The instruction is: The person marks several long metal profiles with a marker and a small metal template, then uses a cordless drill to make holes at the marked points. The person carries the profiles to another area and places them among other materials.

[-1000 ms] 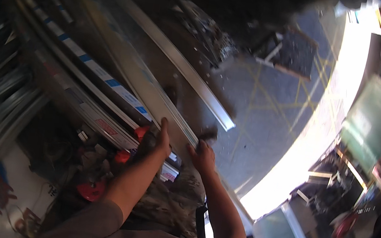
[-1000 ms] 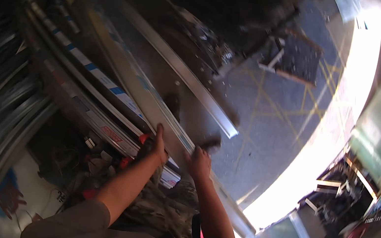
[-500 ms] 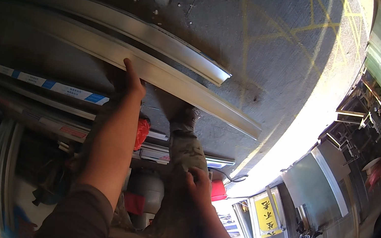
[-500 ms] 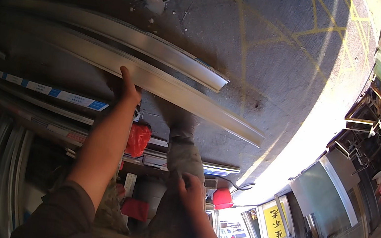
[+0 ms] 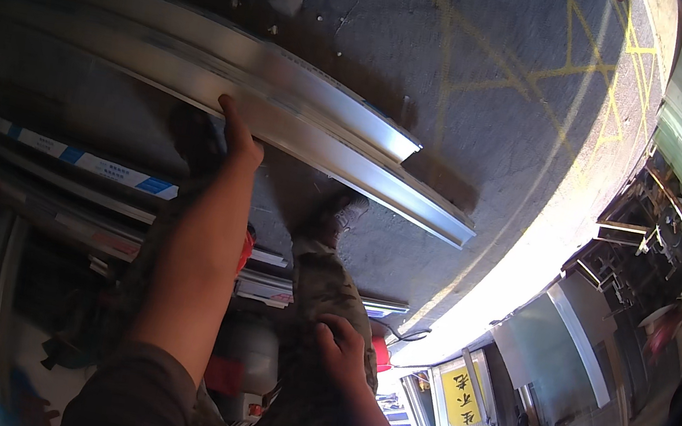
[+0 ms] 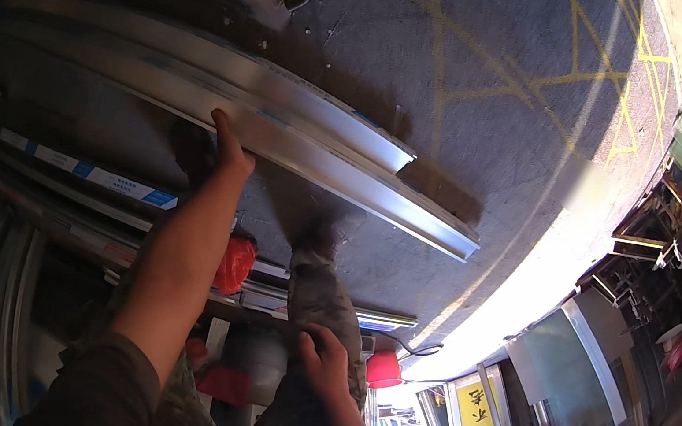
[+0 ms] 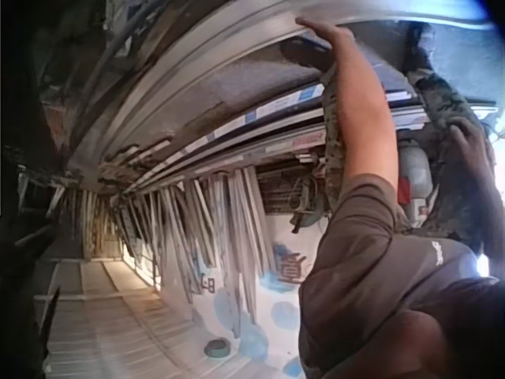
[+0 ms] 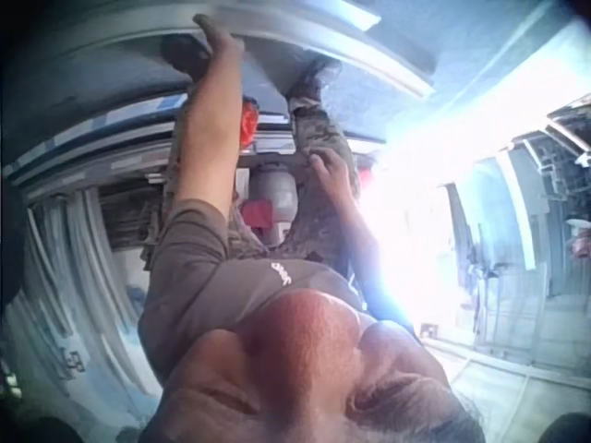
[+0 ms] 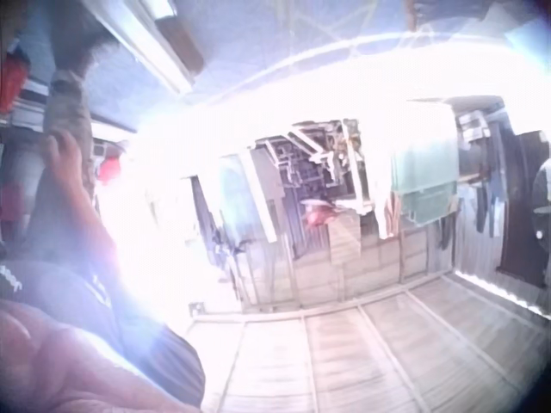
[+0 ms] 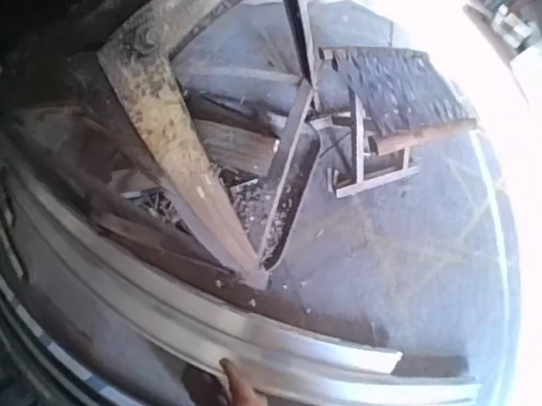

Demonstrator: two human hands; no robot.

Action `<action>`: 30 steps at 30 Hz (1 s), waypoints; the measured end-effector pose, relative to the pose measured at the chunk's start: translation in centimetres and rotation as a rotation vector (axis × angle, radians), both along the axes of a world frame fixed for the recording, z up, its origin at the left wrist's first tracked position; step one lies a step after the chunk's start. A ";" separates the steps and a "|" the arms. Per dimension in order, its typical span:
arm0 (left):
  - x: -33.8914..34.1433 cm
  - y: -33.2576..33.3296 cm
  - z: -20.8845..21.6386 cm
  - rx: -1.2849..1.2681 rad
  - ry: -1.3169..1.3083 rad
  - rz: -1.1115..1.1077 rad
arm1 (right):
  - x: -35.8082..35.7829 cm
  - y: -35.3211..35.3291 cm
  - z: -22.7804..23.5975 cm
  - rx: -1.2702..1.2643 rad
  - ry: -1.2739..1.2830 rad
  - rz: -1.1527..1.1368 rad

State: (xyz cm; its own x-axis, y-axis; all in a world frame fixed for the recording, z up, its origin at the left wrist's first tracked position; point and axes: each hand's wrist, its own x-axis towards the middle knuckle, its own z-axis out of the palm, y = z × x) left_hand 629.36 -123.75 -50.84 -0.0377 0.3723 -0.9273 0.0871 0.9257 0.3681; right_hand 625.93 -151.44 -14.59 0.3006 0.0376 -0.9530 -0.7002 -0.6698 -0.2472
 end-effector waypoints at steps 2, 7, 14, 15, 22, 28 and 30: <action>-2.5 1.7 -1.0 -0.037 -0.006 -0.228 | 0.3 0.3 0.1 0.026 -0.024 0.002; -8.6 6.9 9.2 0.000 0.267 -0.877 | -1.3 0.7 1.4 0.016 -0.184 0.132; -30.0 13.0 28.6 0.270 0.582 -1.047 | -2.1 1.6 9.8 -0.036 -0.171 0.618; -30.3 13.4 32.3 0.191 0.665 -1.043 | -1.8 1.7 10.9 -0.055 -0.174 0.646; -34.0 10.4 48.7 0.001 0.312 -0.442 | 6.2 6.3 21.4 -0.009 -0.400 0.648; -31.7 15.6 46.8 0.272 0.151 -0.647 | 13.9 19.4 26.8 0.055 -0.661 1.330; -24.7 21.9 55.4 0.324 0.037 -0.550 | 15.7 27.7 30.7 0.214 -0.839 1.169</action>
